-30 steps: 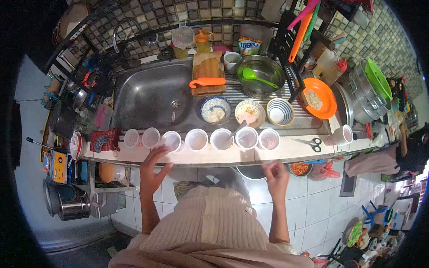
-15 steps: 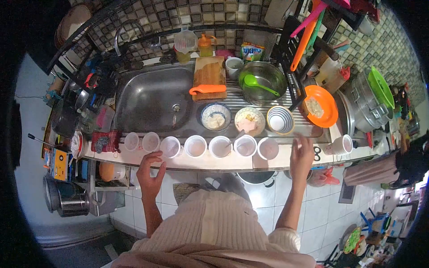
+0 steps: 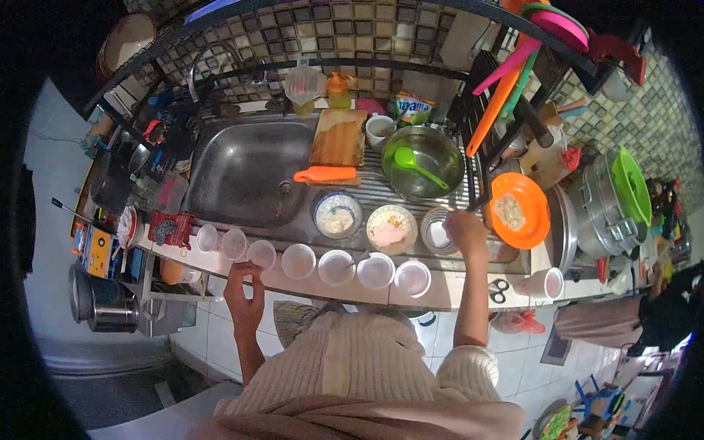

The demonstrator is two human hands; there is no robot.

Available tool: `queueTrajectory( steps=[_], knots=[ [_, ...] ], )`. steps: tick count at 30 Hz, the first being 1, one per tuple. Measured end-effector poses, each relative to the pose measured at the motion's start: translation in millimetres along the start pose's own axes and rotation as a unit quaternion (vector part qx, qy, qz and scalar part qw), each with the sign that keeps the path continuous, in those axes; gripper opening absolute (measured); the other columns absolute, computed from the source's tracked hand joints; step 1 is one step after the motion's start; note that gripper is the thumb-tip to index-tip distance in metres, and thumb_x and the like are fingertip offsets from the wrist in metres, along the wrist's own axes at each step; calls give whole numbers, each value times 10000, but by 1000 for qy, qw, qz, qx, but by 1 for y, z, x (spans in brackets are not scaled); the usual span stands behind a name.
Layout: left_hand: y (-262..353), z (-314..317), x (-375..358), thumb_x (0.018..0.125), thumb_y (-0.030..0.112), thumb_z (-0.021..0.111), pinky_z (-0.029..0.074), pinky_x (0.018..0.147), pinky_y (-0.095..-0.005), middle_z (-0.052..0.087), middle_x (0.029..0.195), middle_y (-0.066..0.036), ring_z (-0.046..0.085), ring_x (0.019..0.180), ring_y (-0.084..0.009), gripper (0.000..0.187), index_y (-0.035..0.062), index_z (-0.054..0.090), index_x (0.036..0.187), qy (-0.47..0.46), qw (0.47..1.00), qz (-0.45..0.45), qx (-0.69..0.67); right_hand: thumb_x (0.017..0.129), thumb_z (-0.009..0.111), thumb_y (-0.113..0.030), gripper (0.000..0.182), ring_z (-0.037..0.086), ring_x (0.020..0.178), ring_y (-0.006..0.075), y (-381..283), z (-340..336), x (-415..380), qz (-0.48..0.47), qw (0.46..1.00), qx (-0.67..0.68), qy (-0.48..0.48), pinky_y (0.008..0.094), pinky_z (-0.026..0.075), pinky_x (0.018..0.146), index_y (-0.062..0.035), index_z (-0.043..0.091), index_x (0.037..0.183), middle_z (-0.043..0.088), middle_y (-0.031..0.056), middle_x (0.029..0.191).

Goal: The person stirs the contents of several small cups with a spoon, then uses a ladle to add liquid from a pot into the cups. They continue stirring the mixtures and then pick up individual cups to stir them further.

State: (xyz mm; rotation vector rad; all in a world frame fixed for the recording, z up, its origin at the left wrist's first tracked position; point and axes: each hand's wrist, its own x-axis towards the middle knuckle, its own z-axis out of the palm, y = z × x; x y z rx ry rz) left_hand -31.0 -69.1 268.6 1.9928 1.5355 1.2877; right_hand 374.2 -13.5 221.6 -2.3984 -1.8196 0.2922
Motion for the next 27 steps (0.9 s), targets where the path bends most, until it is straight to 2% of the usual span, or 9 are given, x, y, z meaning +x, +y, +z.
queueTrajectory(
  steps=[5, 7, 9, 12, 17, 19, 23, 25, 27],
  knots=[
    [7, 16, -5, 685, -100, 465, 461, 769, -356, 545, 827, -122, 580, 794, -264, 210, 25, 516, 847, 29, 998, -26, 40, 753, 620, -255, 198, 628, 678, 292, 13, 5, 1, -43, 991, -32, -120, 376, 492, 618, -88, 676, 842, 629, 132, 687],
    [3, 21, -7, 668, -110, 457, 468, 739, -322, 543, 809, -113, 567, 745, -244, 237, 26, 522, 850, 22, 998, 21, 52, 761, 628, -286, 261, 617, 635, 270, 19, 10, -10, -110, 983, 138, -60, 361, 472, 589, -66, 652, 900, 618, 129, 666],
    [7, 28, -11, 668, -114, 455, 466, 712, -312, 539, 793, -108, 555, 721, -235, 250, 26, 526, 863, 21, 999, 1, 32, 757, 642, -291, 318, 602, 621, 267, 15, 6, -29, -119, 975, 171, -81, 368, 455, 587, -57, 614, 971, 606, 134, 662],
    [22, 37, -8, 672, -118, 451, 457, 664, -302, 531, 767, -99, 535, 686, -223, 274, 30, 536, 887, 17, 1000, -26, 2, 774, 589, -307, 309, 600, 769, 349, -11, -3, -67, -56, 973, 174, -138, 424, 459, 687, -87, 599, 990, 623, 167, 788],
    [40, 57, -9, 690, -111, 463, 443, 623, -306, 528, 760, -92, 532, 687, -223, 293, 36, 543, 931, -5, 1000, -24, -2, 752, 635, -222, 311, 605, 741, 299, -20, 21, -90, -91, 980, 165, -57, 396, 466, 649, -45, 577, 1001, 624, 146, 799],
    [48, 62, -12, 704, -97, 484, 442, 638, -309, 537, 774, -95, 537, 705, -231, 296, 43, 543, 958, 2, 1000, -16, -12, 732, 658, -217, 328, 592, 773, 300, -21, 15, -90, -52, 971, 208, -109, 393, 466, 652, -51, 581, 1004, 606, 157, 864],
    [57, 68, -24, 719, -71, 505, 438, 677, -335, 556, 804, -98, 550, 746, -246, 300, 49, 542, 991, 15, 1000, -11, -16, 718, 666, -238, 338, 561, 826, 342, -34, 15, -77, -147, 948, 281, -15, 403, 453, 722, -11, 590, 957, 546, 157, 938],
    [60, 69, -34, 720, -68, 507, 440, 681, -338, 560, 809, -98, 555, 755, -249, 301, 50, 545, 995, 11, 1000, -26, 10, 686, 712, -181, 276, 553, 774, 280, -48, 24, -66, -250, 932, 237, 111, 365, 452, 698, -7, 621, 879, 528, 135, 836],
    [65, 68, -44, 721, -66, 509, 441, 686, -341, 564, 815, -99, 560, 763, -252, 303, 52, 547, 998, 8, 999, -40, 34, 687, 707, -166, 235, 546, 783, 285, -62, 33, -61, -259, 936, 221, 89, 367, 445, 706, -2, 624, 832, 523, 139, 845]
  ],
)
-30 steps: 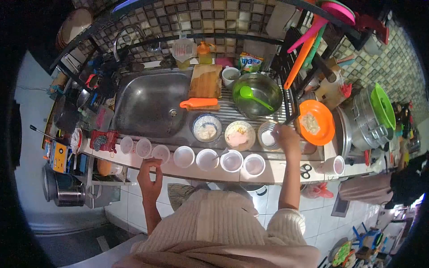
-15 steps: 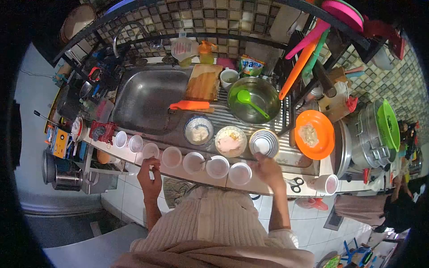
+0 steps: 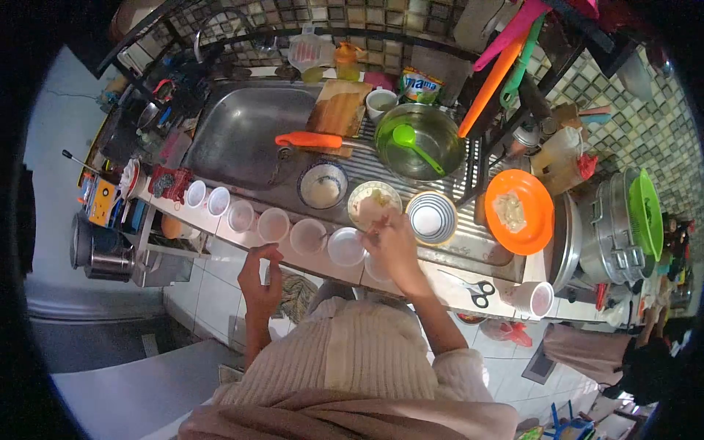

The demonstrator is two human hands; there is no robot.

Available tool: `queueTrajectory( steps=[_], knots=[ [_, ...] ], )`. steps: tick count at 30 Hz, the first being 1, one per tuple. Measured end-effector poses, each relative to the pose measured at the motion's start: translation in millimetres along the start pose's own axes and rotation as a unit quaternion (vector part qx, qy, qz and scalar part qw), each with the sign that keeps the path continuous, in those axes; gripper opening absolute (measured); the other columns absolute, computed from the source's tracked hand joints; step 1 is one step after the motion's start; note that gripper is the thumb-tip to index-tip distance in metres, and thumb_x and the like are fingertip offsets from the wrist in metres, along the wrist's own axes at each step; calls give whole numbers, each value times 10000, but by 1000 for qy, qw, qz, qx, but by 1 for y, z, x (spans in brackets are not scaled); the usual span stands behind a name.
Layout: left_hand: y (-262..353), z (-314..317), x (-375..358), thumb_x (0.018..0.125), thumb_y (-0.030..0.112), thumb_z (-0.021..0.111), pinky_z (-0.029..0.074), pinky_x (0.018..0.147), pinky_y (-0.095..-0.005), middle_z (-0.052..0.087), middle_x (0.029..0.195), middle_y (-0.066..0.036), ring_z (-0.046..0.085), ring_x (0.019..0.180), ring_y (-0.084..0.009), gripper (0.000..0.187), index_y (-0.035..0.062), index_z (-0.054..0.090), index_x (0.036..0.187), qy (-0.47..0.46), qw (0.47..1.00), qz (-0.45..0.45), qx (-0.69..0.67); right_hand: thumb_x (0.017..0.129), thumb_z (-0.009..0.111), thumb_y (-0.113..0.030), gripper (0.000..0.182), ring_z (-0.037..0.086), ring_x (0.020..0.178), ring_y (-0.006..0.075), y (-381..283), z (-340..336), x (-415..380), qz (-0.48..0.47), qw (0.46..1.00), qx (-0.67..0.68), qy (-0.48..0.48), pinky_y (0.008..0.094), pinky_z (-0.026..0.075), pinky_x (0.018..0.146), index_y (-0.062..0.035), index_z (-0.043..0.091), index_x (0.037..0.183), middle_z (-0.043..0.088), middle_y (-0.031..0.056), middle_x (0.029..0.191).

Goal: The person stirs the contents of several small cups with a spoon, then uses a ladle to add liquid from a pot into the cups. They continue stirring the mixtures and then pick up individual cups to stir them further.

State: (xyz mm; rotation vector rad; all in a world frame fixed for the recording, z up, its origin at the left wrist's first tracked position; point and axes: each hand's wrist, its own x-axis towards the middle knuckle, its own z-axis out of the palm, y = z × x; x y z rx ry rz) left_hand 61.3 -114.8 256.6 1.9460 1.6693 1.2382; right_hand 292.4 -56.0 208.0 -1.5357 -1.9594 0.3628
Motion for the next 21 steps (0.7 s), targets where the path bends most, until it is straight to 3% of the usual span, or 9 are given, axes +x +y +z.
queueTrajectory(
  steps=[5, 8, 9, 10, 12, 16, 18, 21],
  knots=[
    [-1, 0, -17, 719, -48, 535, 442, 711, -347, 570, 828, -105, 567, 770, -262, 297, 40, 548, 1003, 19, 999, 24, -23, 691, 684, -124, 150, 528, 809, 300, 13, 15, 9, 33, 996, 70, -43, 380, 423, 727, 10, 623, 720, 511, 149, 871],
    [1, 3, -26, 718, -38, 547, 441, 725, -354, 578, 844, -113, 569, 789, -262, 304, 33, 538, 1013, 11, 999, -3, -39, 694, 673, -104, 130, 531, 781, 276, 6, -11, 12, 4, 996, 82, 33, 363, 426, 700, 10, 614, 676, 504, 143, 852],
    [3, 3, -27, 718, -38, 547, 441, 725, -354, 578, 844, -113, 569, 789, -262, 304, 33, 538, 1013, 14, 999, -2, -40, 698, 669, -121, 122, 534, 780, 294, -1, -26, 11, 42, 994, 95, 42, 373, 427, 687, -9, 624, 677, 509, 148, 860],
    [8, 3, -28, 710, -14, 585, 440, 749, -352, 576, 882, -118, 567, 824, -260, 329, 34, 527, 1030, -7, 998, -4, -54, 702, 665, -138, 116, 537, 780, 311, -6, -37, 9, 79, 990, 108, 52, 384, 428, 675, -29, 633, 677, 515, 153, 867],
    [17, 5, -24, 701, 11, 624, 438, 772, -351, 574, 920, -123, 564, 860, -258, 363, 36, 516, 1048, -25, 997, -3, -70, 711, 654, -107, 84, 539, 765, 288, -11, -54, 4, 36, 990, 105, 91, 359, 428, 655, -28, 632, 694, 506, 137, 864],
    [43, 25, -5, 603, 127, 774, 419, 852, -340, 544, 1064, -122, 533, 981, -249, 602, 47, 479, 1122, -21, 987, 41, -155, 714, 648, -78, 50, 535, 758, 251, -49, -96, -7, 83, 978, 187, 49, 323, 421, 649, -35, 632, 733, 483, 109, 896],
    [49, 34, -1, 564, 160, 813, 411, 876, -338, 532, 1103, -123, 522, 1019, -245, 680, 48, 469, 1140, -27, 977, 42, -205, 694, 643, -40, 54, 515, 751, 152, -61, -100, -13, -15, 972, 235, 15, 240, 417, 587, -8, 625, 734, 461, 57, 862],
    [48, 37, 5, 554, 166, 825, 417, 888, -341, 532, 1138, -124, 524, 1052, -210, 728, 21, 453, 1163, -145, 968, 10, -203, 777, 597, -65, 48, 533, 767, 163, -55, -93, -2, -64, 962, 264, -39, 256, 429, 652, -21, 613, 788, 511, 66, 850]
  ],
)
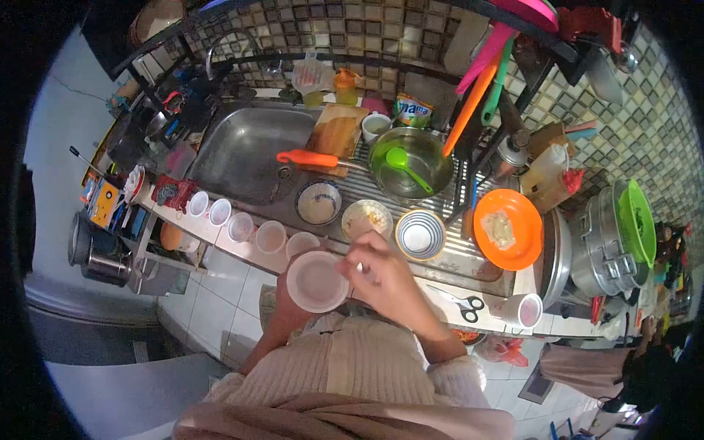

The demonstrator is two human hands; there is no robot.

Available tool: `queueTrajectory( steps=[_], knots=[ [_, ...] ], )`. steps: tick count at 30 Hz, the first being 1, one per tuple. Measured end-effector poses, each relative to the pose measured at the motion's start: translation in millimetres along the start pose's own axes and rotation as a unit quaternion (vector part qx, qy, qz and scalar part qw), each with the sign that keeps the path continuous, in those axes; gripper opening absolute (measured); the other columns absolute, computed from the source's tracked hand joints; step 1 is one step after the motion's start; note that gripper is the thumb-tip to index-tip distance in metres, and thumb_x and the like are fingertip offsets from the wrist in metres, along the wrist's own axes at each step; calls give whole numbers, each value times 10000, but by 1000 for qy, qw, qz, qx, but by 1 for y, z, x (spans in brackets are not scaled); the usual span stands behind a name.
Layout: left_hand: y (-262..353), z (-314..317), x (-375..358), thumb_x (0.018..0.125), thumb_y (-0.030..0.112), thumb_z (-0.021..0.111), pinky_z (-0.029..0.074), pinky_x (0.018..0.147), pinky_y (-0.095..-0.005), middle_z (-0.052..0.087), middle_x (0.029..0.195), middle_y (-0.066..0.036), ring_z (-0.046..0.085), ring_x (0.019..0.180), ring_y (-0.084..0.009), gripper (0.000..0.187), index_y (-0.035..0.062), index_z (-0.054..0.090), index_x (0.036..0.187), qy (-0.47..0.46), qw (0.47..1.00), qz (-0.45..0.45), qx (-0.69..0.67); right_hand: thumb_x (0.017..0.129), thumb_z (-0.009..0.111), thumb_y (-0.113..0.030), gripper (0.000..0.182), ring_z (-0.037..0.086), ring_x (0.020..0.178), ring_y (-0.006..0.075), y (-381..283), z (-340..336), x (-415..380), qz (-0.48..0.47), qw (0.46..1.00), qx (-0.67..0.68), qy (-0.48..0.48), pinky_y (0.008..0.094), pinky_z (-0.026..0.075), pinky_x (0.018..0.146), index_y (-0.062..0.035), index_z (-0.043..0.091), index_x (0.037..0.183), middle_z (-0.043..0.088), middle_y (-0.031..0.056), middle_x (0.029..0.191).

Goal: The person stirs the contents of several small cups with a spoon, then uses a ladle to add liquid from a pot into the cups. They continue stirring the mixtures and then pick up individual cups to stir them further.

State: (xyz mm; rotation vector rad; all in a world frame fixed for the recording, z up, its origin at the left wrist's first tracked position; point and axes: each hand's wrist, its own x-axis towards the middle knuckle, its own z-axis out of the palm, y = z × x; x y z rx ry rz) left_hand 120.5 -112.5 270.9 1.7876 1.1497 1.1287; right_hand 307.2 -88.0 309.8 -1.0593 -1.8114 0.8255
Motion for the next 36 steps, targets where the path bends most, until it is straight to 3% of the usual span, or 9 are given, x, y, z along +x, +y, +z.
queueTrajectory(
  steps=[3, 4, 8, 11, 18, 22, 24, 27, 36],
  knots=[
    [-10, -3, -7, 570, 165, 820, 429, 874, -337, 556, 1103, -109, 546, 1012, -197, 703, 18, 457, 1154, 24, 1000, -15, -12, 865, 525, -122, 133, 569, 679, 173, 43, -6, 33, 73, 994, -50, 67, 286, 447, 619, -6, 576, 906, 621, 105, 796],
    [-6, -6, -8, 558, 151, 829, 433, 868, -341, 577, 1058, -98, 557, 985, -195, 694, 20, 466, 1135, 39, 993, -46, -99, 857, 532, -188, 197, 624, 729, 275, 71, -15, 52, 68, 988, -105, 91, 352, 468, 629, -6, 569, 924, 624, 142, 792],
    [-13, -24, -18, 504, 129, 856, 432, 865, -350, 552, 1074, -91, 539, 991, -205, 758, 26, 448, 1135, 91, 986, -74, -119, 832, 476, -159, 234, 615, 901, 317, 166, -37, 103, 270, 825, -490, -74, 379, 500, 741, -59, 606, 998, 629, 156, 975],
    [-36, -37, -18, 496, 149, 863, 425, 875, -351, 502, 1123, -90, 520, 1016, -215, 823, 33, 397, 1164, 139, 977, -56, -153, 810, 531, -341, 361, 555, 1035, 313, 192, -38, 127, 325, 801, -481, -144, 405, 474, 821, -99, 596, 1071, 570, 150, 1125],
    [-29, -74, 22, 529, 386, 838, 467, 826, -397, 528, 1057, -110, 559, 952, -230, 878, 86, 303, 1157, 217, 959, 19, -179, 807, 529, -252, 360, 487, 1145, 267, 254, -30, 147, 357, 733, -543, -201, 403, 469, 837, -156, 549, 1153, 517, 85, 1224],
    [-37, -108, 34, 507, 301, 850, 437, 870, -383, 498, 1107, -96, 525, 1006, -229, 902, 65, 321, 1199, 188, 969, 27, -161, 788, 555, -218, 308, 540, 1058, 260, 215, -43, 144, 375, 757, -515, -147, 401, 487, 784, -145, 577, 1087, 563, 65, 1141],
    [-35, -118, 44, 467, 205, 864, 427, 880, -358, 500, 1102, -84, 515, 1013, -213, 899, 45, 367, 1199, 163, 971, 2, -177, 752, 608, -178, 247, 583, 882, 274, 239, -47, 130, 124, 835, -522, 125, 400, 488, 690, -116, 594, 991, 599, 63, 1022],
    [-40, -134, 62, 471, 175, 863, 427, 875, -360, 511, 1103, -90, 520, 1015, -213, 902, 38, 363, 1209, 118, 986, -11, -115, 722, 650, -155, 218, 566, 769, 287, 243, -51, 132, -45, 860, -445, 247, 407, 460, 623, -90, 595, 922, 613, 84, 916],
    [-28, -131, 161, 556, 97, 819, 415, 891, -341, 539, 1083, -83, 530, 1011, -192, 728, 32, 437, 1172, 28, 997, 5, -67, 770, 646, -220, 173, 587, 584, 324, 196, -31, 127, 101, 908, -283, 292, 395, 454, 649, -48, 639, 762, 591, 141, 579]
  ],
)
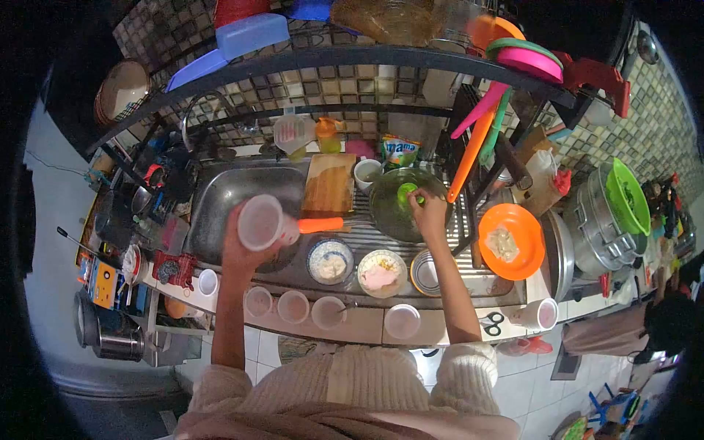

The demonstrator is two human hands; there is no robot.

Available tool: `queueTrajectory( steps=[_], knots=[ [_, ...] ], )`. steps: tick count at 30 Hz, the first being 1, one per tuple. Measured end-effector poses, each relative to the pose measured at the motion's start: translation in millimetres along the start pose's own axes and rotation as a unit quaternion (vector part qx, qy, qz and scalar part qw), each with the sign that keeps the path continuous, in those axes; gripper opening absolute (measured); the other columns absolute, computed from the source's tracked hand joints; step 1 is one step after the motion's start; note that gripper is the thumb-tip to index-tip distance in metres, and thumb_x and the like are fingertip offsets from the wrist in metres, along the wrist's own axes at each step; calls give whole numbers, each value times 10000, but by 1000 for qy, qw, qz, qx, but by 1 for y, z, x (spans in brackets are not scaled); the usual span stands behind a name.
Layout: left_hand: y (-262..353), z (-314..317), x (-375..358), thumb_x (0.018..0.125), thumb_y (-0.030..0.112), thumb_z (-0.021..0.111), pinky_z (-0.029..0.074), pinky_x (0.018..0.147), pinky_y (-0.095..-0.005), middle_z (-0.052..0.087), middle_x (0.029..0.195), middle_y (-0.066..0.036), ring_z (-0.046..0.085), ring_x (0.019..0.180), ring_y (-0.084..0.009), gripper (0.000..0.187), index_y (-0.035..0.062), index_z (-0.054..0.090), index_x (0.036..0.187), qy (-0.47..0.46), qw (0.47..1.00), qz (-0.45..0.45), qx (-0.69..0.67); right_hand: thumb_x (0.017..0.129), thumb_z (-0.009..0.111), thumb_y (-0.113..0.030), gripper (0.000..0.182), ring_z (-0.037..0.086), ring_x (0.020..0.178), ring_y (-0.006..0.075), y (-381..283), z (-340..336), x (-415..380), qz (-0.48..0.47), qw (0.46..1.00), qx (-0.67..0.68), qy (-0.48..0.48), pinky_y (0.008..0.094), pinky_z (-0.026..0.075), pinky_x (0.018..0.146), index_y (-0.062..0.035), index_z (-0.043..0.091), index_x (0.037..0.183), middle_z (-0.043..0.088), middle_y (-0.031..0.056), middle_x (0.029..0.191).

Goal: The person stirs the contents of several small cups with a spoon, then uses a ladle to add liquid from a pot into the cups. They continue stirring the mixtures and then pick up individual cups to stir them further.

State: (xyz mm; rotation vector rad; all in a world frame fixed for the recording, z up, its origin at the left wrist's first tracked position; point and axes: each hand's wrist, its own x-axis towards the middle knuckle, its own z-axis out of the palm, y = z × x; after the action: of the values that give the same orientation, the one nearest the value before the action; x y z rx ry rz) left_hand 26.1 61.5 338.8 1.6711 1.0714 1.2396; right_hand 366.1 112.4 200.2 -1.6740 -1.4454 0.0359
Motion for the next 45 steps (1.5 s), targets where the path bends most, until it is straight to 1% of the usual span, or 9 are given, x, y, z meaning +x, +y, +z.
queueTrajectory(
  steps=[7, 13, 18, 25, 29, 33, 38, 43, 45],
  knots=[
    [-41, 53, 72, 588, 179, 809, 430, 873, -341, 531, 1115, -131, 541, 1014, -218, 754, 57, 401, 1210, -105, 984, 102, 98, 835, 610, -173, 182, 607, 495, 133, -22, -7, -25, 207, 914, 343, 66, 248, 473, 458, 8, 620, 829, 597, 66, 568],
    [-51, 89, 97, 590, 236, 802, 432, 858, -367, 565, 1070, -134, 547, 1018, -262, 705, 68, 424, 1161, -152, 978, 115, 80, 844, 601, -157, 173, 603, 514, 115, -41, -20, -34, 187, 912, 351, 100, 227, 478, 461, 16, 607, 834, 588, 49, 580],
    [-59, 87, 95, 589, 181, 812, 433, 861, -356, 556, 1036, -120, 551, 998, -236, 726, 34, 405, 1172, -55, 966, 221, 119, 832, 611, -166, 157, 600, 518, 110, -21, -18, -39, 115, 967, 221, 57, 224, 447, 457, -14, 605, 871, 602, 71, 610],
    [-12, 27, 42, 568, 125, 821, 437, 864, -321, 554, 1062, -84, 550, 980, -190, 719, 38, 413, 1154, -15, 998, 43, -38, 722, 684, -321, 552, 482, 876, 342, -23, -43, -51, 31, 953, -295, 53, 410, 403, 705, -101, 485, 1187, 479, 198, 1047],
    [-15, -16, 0, 493, 80, 841, 414, 900, -321, 521, 1121, -94, 515, 1038, -193, 823, 30, 401, 1187, 83, 993, 63, -54, 745, 650, -377, 554, 385, 1052, 372, -51, -61, -70, 4, 949, -304, -83, 500, 343, 796, -89, 486, 1189, 394, 181, 1205],
    [-24, -55, -54, 464, 83, 849, 414, 906, -336, 512, 1137, -95, 508, 1053, -206, 886, 28, 385, 1217, 147, 989, -5, -9, 752, 644, -397, 555, 470, 983, 316, -88, -82, -87, -31, 959, -265, -97, 430, 391, 782, -47, 509, 1162, 474, 168, 1137],
    [-46, -76, -120, 424, 145, 865, 406, 926, -372, 510, 1151, -89, 503, 1070, -216, 949, 30, 387, 1235, 221, 971, -54, -73, 747, 690, -270, 462, 399, 525, 82, -125, -82, -132, 34, 942, 119, -311, 244, 350, 484, -49, 557, 1130, 482, 15, 650],
    [-49, -82, -148, 432, 152, 850, 416, 912, -368, 535, 1101, -81, 520, 1031, -207, 882, 31, 430, 1198, 258, 960, -87, -63, 785, 649, -155, 312, 458, 513, 123, -140, -49, -162, 71, 939, 173, -289, 259, 380, 485, -36, 582, 1067, 530, 50, 703],
    [-44, -88, -153, 447, 134, 839, 418, 909, -368, 536, 1098, -80, 521, 1024, -204, 851, 29, 437, 1190, 257, 961, -84, -61, 791, 623, -149, 220, 575, 644, 285, -141, -41, -167, -16, 952, 118, -281, 330, 462, 591, -1, 594, 952, 581, 146, 800]
  ],
)
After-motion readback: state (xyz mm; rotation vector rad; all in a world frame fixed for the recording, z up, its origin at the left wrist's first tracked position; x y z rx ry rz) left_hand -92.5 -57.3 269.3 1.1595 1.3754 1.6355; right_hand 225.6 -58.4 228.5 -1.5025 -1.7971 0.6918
